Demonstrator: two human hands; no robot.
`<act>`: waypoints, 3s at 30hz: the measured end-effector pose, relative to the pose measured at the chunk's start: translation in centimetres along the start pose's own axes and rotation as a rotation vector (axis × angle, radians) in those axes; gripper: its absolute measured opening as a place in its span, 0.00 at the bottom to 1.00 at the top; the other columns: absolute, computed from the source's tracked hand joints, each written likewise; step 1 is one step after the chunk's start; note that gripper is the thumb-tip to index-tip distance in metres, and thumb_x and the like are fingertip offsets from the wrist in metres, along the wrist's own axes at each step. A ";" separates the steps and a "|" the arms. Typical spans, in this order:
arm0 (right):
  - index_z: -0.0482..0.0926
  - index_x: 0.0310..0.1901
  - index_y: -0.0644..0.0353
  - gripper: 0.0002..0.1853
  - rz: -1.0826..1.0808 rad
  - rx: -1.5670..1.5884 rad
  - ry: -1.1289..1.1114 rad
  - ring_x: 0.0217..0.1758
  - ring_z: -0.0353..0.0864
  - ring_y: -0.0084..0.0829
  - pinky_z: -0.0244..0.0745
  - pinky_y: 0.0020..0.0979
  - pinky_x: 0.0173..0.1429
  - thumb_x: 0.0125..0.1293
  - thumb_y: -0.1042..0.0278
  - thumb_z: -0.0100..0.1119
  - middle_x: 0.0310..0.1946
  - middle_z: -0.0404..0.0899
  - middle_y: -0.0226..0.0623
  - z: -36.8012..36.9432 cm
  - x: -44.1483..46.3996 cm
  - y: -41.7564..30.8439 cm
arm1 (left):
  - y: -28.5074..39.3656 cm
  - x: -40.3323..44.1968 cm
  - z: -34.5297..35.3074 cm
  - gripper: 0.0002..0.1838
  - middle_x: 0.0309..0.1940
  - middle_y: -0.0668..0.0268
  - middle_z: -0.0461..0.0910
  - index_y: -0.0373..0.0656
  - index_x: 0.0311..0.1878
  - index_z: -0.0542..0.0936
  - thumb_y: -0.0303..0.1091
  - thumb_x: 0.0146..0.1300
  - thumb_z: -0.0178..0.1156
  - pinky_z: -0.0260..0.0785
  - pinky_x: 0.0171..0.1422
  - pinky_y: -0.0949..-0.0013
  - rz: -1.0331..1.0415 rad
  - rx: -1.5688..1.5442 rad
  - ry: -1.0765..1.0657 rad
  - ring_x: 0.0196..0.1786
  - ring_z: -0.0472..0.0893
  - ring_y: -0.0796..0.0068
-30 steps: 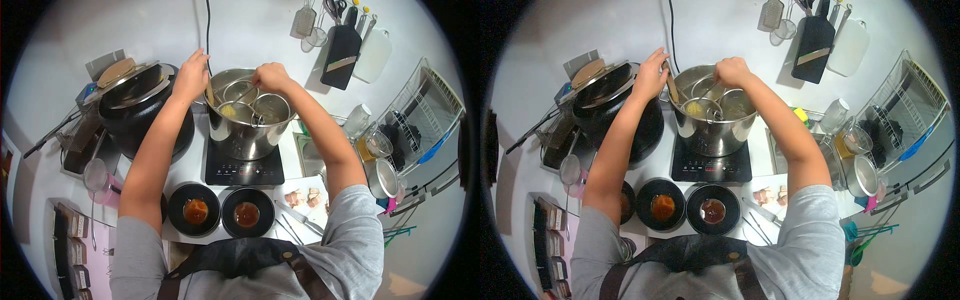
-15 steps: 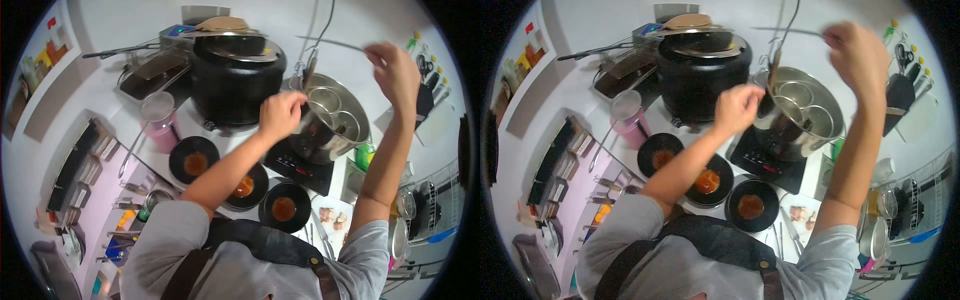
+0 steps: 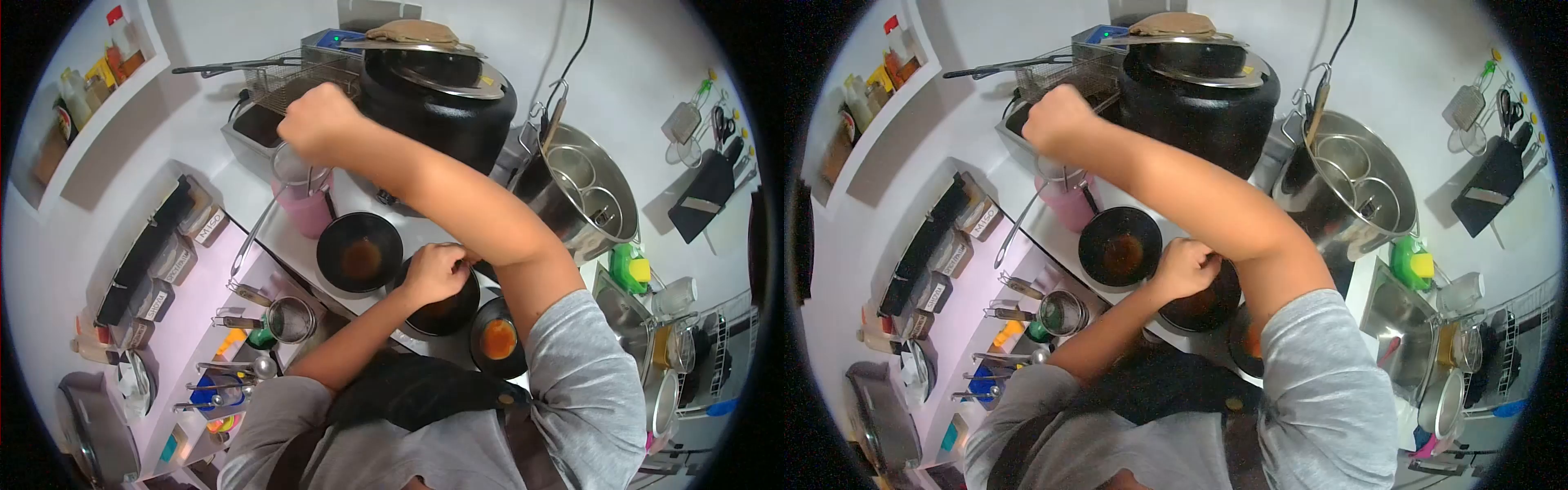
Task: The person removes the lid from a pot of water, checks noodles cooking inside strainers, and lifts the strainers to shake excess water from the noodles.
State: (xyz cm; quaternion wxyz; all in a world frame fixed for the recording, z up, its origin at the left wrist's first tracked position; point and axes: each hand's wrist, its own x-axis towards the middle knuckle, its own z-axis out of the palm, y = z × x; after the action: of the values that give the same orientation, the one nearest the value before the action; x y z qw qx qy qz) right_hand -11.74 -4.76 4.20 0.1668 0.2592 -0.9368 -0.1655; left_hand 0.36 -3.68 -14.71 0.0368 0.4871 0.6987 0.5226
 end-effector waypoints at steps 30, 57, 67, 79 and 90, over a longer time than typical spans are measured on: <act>0.78 0.35 0.63 0.06 1.407 0.588 1.295 0.30 0.80 0.30 0.73 0.32 0.38 0.61 0.69 0.58 0.25 0.82 0.40 3.0 -41.5 16.0 | 4.1 31.9 7.9 0.25 0.38 0.58 0.80 0.37 0.44 0.76 0.40 0.45 0.72 0.71 0.48 0.63 -0.207 -0.277 0.216 0.42 0.79 0.66; 0.65 0.13 0.62 0.22 0.691 0.149 1.602 0.12 0.66 0.20 0.63 0.23 0.17 0.68 0.77 0.49 0.10 0.70 0.32 -3.6 -41.4 6.9 | 6.3 28.1 10.1 0.11 0.29 0.72 0.66 0.44 0.31 0.63 0.19 0.52 0.55 0.63 0.37 0.77 0.272 -0.573 0.697 0.30 0.67 0.82; 0.60 0.15 0.62 0.28 0.418 -0.024 1.419 0.11 0.67 0.29 0.68 0.32 0.18 0.73 0.57 0.49 0.08 0.65 0.32 -2.6 -41.6 3.4 | 5.3 24.3 11.9 0.12 0.28 0.71 0.67 0.41 0.28 0.64 0.21 0.56 0.59 0.63 0.38 0.77 0.299 -0.603 0.566 0.32 0.68 0.82; 0.68 0.14 0.61 0.26 0.897 -0.109 1.483 0.14 0.67 0.20 0.61 0.25 0.20 0.74 0.67 0.45 0.12 0.72 0.34 -1.8 -41.0 9.4 | 5.9 22.4 9.3 0.24 0.32 0.68 0.78 0.40 0.48 0.75 0.27 0.48 0.74 0.67 0.36 0.81 0.380 -0.629 0.074 0.31 0.74 0.86; 0.68 0.12 0.61 0.24 1.003 0.141 1.638 0.12 0.66 0.18 0.57 0.24 0.18 0.70 0.71 0.51 0.09 0.70 0.31 -1.3 -40.7 10.4 | 3.2 23.0 8.3 0.25 0.46 0.63 0.79 0.40 0.54 0.73 0.26 0.52 0.69 0.69 0.53 0.72 0.435 -0.476 -0.477 0.48 0.76 0.78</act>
State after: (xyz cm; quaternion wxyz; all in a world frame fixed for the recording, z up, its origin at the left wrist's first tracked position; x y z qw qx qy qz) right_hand 17.22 25.40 0.28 0.8046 -0.1269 -0.5392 0.2141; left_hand -4.90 18.59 -5.46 0.1985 0.7091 0.4106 0.5378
